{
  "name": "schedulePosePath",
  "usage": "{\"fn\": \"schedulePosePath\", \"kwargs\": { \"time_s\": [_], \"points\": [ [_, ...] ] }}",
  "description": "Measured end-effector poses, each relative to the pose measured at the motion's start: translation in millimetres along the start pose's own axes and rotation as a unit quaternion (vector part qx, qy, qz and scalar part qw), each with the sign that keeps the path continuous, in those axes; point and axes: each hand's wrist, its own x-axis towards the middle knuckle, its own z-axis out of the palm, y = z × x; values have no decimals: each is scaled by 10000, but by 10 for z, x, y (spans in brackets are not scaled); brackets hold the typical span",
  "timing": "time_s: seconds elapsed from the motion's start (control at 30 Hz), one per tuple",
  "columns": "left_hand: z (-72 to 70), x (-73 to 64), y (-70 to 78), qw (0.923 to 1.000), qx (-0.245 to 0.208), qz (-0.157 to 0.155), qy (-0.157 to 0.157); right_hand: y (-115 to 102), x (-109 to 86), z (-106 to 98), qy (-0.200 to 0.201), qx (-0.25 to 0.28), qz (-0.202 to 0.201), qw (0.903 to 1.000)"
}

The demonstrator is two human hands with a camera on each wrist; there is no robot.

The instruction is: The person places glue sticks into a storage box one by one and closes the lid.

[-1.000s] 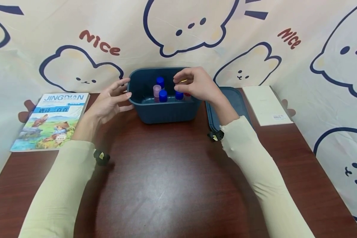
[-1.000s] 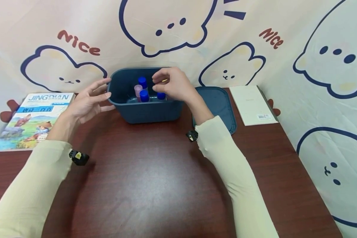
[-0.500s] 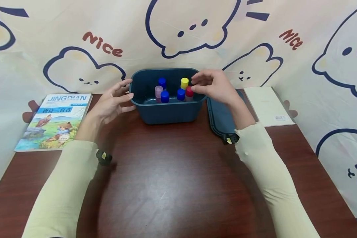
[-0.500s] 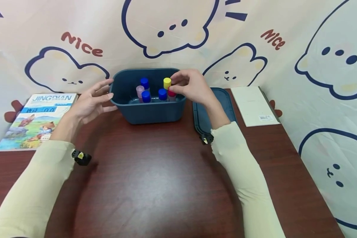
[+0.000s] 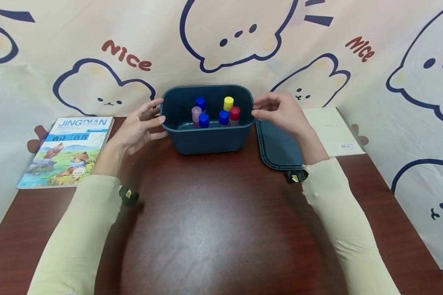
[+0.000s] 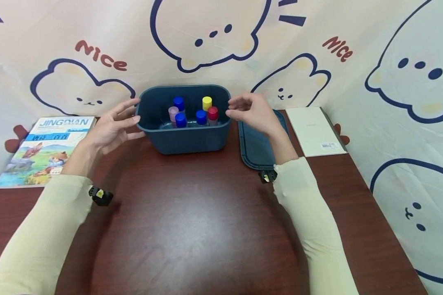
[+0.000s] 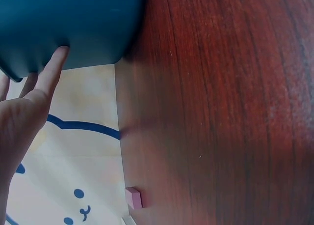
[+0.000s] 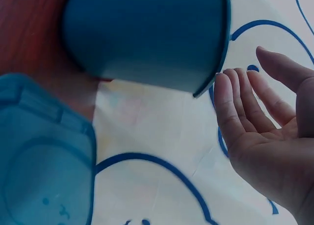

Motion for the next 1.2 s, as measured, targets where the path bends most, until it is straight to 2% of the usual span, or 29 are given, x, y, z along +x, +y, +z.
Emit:
{"fn": "schedulePosePath", "kwargs": {
  "time_s": [0.23, 0.47, 0.7, 0.93, 1.2],
  "points": [
    [23, -4, -7, 10000, 64, 13, -10, 259, -147, -107, 128, 79, 387, 9991],
    [2, -3, -18, 10000, -4, -5, -34, 491, -262, -228, -80, -55, 1022, 9947],
    [-17, -11, -1, 9999, -86, -27, 46, 748, -321, -362, -422, 1, 1401, 9892],
    [-24, -22, 18, 9999, -109, -39, 48, 1031, -391, -518, -628, -169, 1862, 9804],
    [-8, -8, 3, 9999, -102, -12, -28, 1183, -524, -648, -602, -213, 2331, 9704]
  ]
}}
